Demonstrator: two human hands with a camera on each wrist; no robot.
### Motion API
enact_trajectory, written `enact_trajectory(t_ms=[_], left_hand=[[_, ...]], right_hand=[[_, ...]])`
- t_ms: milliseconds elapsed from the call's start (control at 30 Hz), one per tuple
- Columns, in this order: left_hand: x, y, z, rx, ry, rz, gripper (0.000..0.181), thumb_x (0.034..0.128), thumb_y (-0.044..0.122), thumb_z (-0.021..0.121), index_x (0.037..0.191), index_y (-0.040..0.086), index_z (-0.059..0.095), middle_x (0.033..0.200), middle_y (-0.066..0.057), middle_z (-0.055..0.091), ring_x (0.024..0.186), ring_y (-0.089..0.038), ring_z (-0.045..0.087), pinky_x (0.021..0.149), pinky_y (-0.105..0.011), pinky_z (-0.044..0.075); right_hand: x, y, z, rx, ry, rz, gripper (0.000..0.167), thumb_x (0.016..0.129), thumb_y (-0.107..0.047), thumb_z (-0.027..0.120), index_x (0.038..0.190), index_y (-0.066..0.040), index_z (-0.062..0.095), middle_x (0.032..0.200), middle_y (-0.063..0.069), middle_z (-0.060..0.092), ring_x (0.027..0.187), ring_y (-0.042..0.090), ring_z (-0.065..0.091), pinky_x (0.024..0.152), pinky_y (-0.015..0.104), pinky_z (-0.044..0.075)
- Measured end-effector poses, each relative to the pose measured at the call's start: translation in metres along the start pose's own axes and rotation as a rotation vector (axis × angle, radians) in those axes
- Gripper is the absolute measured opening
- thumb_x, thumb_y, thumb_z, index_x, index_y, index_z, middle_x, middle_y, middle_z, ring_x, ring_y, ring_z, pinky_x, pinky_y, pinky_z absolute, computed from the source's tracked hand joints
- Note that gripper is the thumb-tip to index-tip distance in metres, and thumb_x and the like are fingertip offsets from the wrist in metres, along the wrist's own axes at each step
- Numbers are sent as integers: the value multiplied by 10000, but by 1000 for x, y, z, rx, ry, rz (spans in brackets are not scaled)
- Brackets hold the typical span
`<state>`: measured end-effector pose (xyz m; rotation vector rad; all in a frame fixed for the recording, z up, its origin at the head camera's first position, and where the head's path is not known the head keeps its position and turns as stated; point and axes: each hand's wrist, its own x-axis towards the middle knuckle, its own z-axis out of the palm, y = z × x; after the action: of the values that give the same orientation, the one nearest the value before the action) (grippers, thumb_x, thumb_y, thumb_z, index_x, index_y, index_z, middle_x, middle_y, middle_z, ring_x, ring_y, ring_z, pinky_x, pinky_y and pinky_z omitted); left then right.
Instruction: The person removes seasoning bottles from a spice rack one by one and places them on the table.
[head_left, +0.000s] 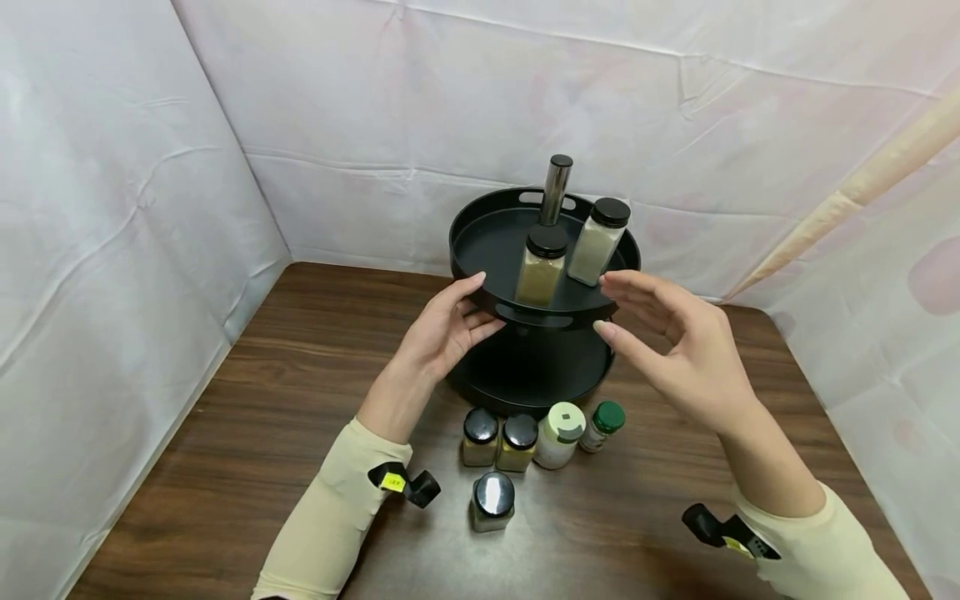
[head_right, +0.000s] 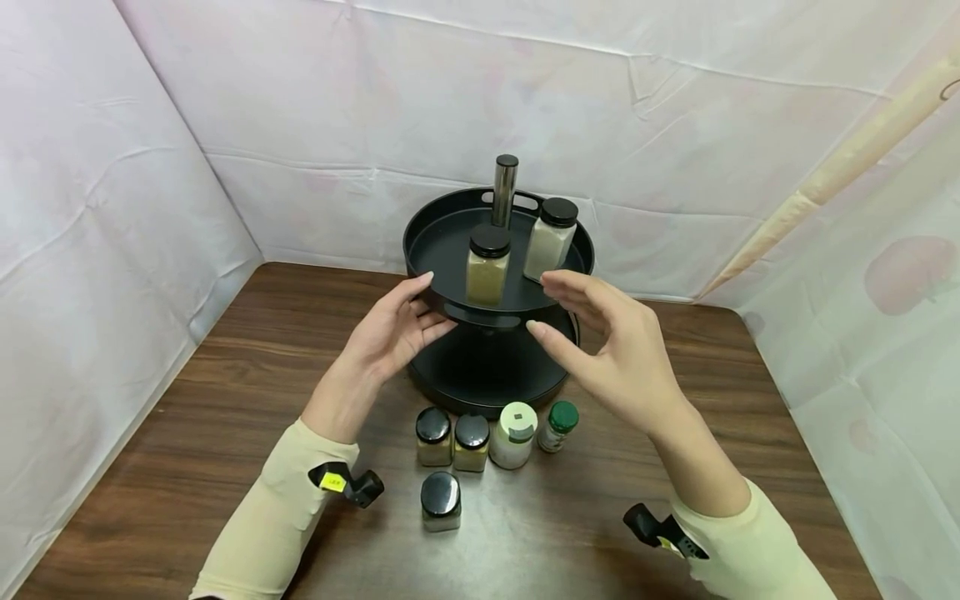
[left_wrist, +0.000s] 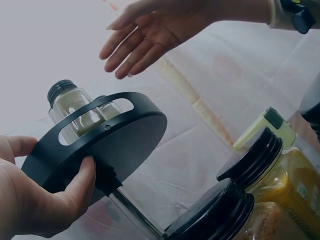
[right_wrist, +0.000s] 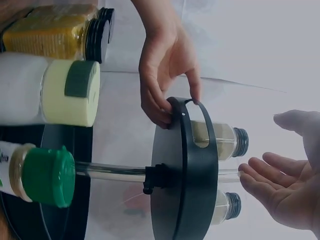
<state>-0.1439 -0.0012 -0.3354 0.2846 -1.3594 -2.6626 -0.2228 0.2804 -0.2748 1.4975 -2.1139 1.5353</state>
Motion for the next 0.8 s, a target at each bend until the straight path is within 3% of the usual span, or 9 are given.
enact_trajectory(t_ms=[267, 600, 800], left_hand=[[1, 0, 0, 6, -1, 4, 314, 1082, 229, 567, 1353, 72, 557, 1214, -99, 623, 1137, -287, 666, 1140, -518, 445], [1, -2, -1, 6, 1, 2, 468, 1083, 228, 566, 1472, -13, 473, 1241, -123, 621, 1140, -283, 674, 1137, -504, 453], [0, -1, -1, 6, 0, 4, 429, 1087, 232, 561, 1446, 5, 497, 1223, -110, 631, 1147, -288, 671, 1133, -506, 455]], right_hand=[[11, 4, 0, 15, -11, 20, 578, 883, 90, 808, 1410, -90, 651, 1346, 50, 695, 1255, 196, 668, 1041, 279, 526], [21, 9, -1, 0, -58, 78, 523, 950, -18, 787, 1440, -100, 623, 1382, -11, 659, 1300, 198, 623, 1058, 287, 515], [26, 12, 2, 3, -64, 72, 568, 926, -12, 812, 1447, -129, 619, 1389, -18, 641, 1306, 216, 609, 1048, 289, 522]])
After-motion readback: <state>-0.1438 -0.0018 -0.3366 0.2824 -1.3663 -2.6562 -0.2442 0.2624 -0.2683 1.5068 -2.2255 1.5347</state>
